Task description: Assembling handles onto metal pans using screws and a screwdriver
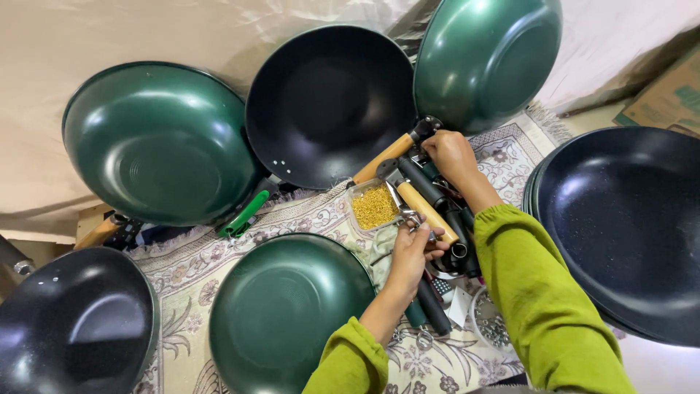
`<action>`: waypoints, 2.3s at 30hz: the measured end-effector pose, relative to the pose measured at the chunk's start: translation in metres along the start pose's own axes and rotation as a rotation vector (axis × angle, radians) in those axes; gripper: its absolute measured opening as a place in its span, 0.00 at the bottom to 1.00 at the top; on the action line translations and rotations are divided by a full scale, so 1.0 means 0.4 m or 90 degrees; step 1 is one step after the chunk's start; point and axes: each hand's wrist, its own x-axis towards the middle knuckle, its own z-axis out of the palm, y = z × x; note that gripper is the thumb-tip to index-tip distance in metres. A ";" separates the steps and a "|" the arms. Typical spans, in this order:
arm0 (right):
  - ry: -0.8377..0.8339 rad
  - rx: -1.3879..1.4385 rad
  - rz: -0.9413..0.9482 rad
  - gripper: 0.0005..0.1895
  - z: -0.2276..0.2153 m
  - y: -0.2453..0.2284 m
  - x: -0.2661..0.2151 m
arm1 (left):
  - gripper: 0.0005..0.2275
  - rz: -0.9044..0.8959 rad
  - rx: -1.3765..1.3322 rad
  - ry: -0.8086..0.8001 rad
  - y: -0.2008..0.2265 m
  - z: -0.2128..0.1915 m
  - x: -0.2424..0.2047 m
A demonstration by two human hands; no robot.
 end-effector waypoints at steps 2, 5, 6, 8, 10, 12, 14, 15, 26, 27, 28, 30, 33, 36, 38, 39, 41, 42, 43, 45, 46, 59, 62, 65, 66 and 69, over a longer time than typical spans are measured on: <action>0.018 -0.001 0.026 0.04 0.026 0.038 0.006 | 0.15 0.002 0.008 0.008 0.010 0.006 -0.012; 0.011 0.037 0.057 0.04 -0.020 0.013 -0.014 | 0.15 0.006 0.016 0.006 -0.010 -0.002 -0.007; 0.011 0.037 0.058 0.04 -0.021 0.013 -0.026 | 0.15 0.006 0.016 0.005 -0.015 -0.001 -0.013; 0.014 -0.050 -0.008 0.04 -0.025 0.013 -0.032 | 0.15 0.004 0.005 0.002 -0.015 0.001 -0.013; 0.000 -0.049 -0.036 0.06 -0.037 -0.020 -0.036 | 0.15 0.007 0.002 -0.002 -0.018 0.004 -0.011; -0.013 -0.049 -0.058 0.08 -0.037 -0.041 -0.038 | 0.15 0.004 0.003 -0.008 -0.019 0.004 -0.009; -0.025 -0.152 -0.101 0.11 -0.026 -0.059 -0.028 | 0.15 0.007 -0.010 -0.010 -0.017 0.005 -0.008; -0.024 -0.151 -0.103 0.11 -0.008 -0.056 -0.024 | 0.15 0.009 -0.009 -0.008 -0.019 0.002 -0.005; -0.051 -0.170 0.020 0.09 0.061 -0.040 0.013 | 0.16 0.008 -0.006 0.000 -0.006 -0.019 0.010; -0.054 -0.171 0.022 0.09 0.050 -0.037 0.011 | 0.16 0.005 -0.007 0.000 -0.001 -0.018 0.006; -0.030 -0.156 0.005 0.09 0.039 -0.035 0.007 | 0.16 0.006 -0.004 0.002 0.003 -0.016 0.000; -0.004 -0.143 -0.008 0.09 0.017 -0.026 -0.003 | 0.16 0.007 0.001 0.001 0.000 -0.015 -0.002; 0.026 -0.069 -0.020 0.07 -0.023 -0.023 -0.024 | 0.15 0.000 0.016 0.008 -0.020 -0.014 -0.002; 0.084 0.028 -0.041 0.08 -0.084 -0.041 -0.051 | 0.15 0.006 0.025 0.017 -0.026 -0.008 -0.012; 0.135 0.084 -0.034 0.08 -0.113 -0.046 -0.079 | 0.15 0.007 0.023 0.026 -0.040 -0.008 -0.020; 0.134 0.081 -0.030 0.08 -0.131 -0.045 -0.100 | 0.15 0.002 0.023 0.023 -0.030 -0.003 -0.039; 0.161 0.162 -0.005 0.08 -0.171 -0.046 -0.136 | 0.15 0.012 0.045 0.025 -0.006 0.006 -0.072; 0.161 0.159 -0.004 0.08 -0.183 -0.045 -0.153 | 0.15 0.012 0.044 0.022 -0.006 0.001 -0.076; 0.147 0.160 0.008 0.08 -0.192 -0.044 -0.179 | 0.15 0.015 0.039 0.014 -0.011 -0.007 -0.087; 0.133 0.159 0.024 0.08 -0.207 -0.053 -0.233 | 0.15 0.014 0.033 0.005 -0.009 -0.016 -0.119; 0.116 0.154 0.035 0.08 -0.215 -0.064 -0.260 | 0.15 0.017 0.041 0.007 0.000 -0.017 -0.142; 0.004 0.000 0.007 0.17 -0.261 -0.132 -0.460 | 0.14 0.043 0.088 -0.027 0.058 -0.070 -0.474; 0.038 -0.006 -0.044 0.16 -0.305 -0.223 -0.523 | 0.16 0.044 0.109 -0.025 0.023 -0.119 -0.530; 0.025 0.120 -0.108 0.15 -0.319 -0.309 -0.590 | 0.13 0.023 0.150 0.000 0.002 -0.157 -0.587; 0.025 0.120 -0.110 0.15 -0.347 -0.359 -0.621 | 0.13 0.025 0.149 0.001 -0.021 -0.177 -0.591; -0.045 0.359 -0.127 0.14 -0.393 -0.489 -0.738 | 0.10 0.047 0.145 0.031 -0.080 -0.223 -0.622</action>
